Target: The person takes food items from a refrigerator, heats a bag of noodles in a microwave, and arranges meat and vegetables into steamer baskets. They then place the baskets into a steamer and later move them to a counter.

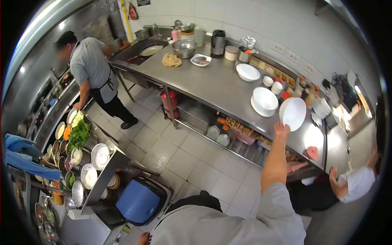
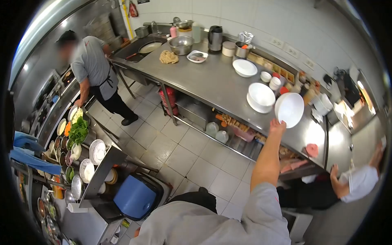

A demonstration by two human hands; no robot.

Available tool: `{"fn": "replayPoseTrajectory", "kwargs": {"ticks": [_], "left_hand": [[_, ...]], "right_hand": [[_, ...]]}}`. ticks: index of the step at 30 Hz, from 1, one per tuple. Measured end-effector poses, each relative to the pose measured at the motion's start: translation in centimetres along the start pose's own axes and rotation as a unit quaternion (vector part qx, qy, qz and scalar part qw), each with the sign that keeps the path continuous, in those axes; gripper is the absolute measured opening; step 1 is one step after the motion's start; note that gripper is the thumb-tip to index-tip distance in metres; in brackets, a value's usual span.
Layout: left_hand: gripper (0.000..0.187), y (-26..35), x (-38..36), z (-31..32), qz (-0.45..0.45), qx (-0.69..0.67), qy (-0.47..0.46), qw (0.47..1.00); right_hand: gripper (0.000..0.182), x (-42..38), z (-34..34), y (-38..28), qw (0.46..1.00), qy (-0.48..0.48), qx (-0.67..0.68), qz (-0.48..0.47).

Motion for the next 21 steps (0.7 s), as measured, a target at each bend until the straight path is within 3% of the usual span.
{"fn": "replayPoseTrajectory", "kwargs": {"ticks": [6, 9, 12, 13, 14, 16, 17, 18, 19, 20, 21], "left_hand": [[0.057, 2.0, -1.8, 5.0, -0.018, -0.043, 0.071, 0.996], [0.049, 2.7, -2.5, 5.8, -0.016, -0.043, 0.091, 0.995], [0.041, 3.4, -4.0, 6.1, -0.013, -0.021, 0.114, 0.993], [0.038, 3.5, -4.5, 6.1, -0.003, 0.023, 0.119, 0.993], [0.035, 4.6, -5.1, 5.5, 0.056, 0.211, 0.125, 0.968], [0.030, 6.3, -6.3, 6.1, 0.163, 0.543, 0.155, 0.809], [0.023, 6.9, -6.8, 6.8, 0.222, 0.480, 0.177, 0.830], [0.023, 5.2, -5.6, 6.9, 0.119, 0.322, 0.140, 0.929], [0.023, 2.9, -5.2, 7.1, 0.012, 0.088, 0.140, 0.986], [0.023, 2.7, -6.7, 8.5, -0.080, -0.100, 0.183, 0.975], [0.027, 2.2, -6.6, 8.8, -0.079, -0.116, 0.180, 0.974]], "right_hand": [[0.078, 7.1, 4.5, 2.4, 0.997, -0.026, -0.046, 0.052], [0.080, 6.4, 6.9, 3.3, 0.995, -0.052, -0.057, 0.063], [0.080, 9.1, 6.4, 5.0, 0.990, -0.090, -0.011, 0.106], [0.080, 8.5, 6.6, 5.4, 0.989, -0.094, -0.013, 0.113], [0.080, 8.1, 7.1, 6.4, 0.989, -0.097, -0.016, 0.114], [0.075, 7.6, 8.4, 9.7, 0.981, -0.125, -0.007, 0.151], [0.072, 7.5, 9.4, 11.5, 0.976, -0.139, 0.009, 0.168], [0.069, 7.3, 10.5, 12.9, 0.970, -0.154, 0.024, 0.186], [0.063, 6.7, 11.3, 14.3, 0.966, -0.178, 0.007, 0.185], [0.063, 5.9, 11.7, 15.3, 0.964, -0.180, 0.004, 0.194], [0.061, 5.1, 12.3, 15.7, 0.971, -0.179, 0.003, 0.158]]}}
Point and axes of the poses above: each hand's wrist, its own x-axis towards the middle knuckle, its own z-axis out of the palm, y = z × x, the point moved 7 cm from there along x, towards the middle knuckle, and after that the axes turned 3 degrees about -z, right-handed, at the moved point
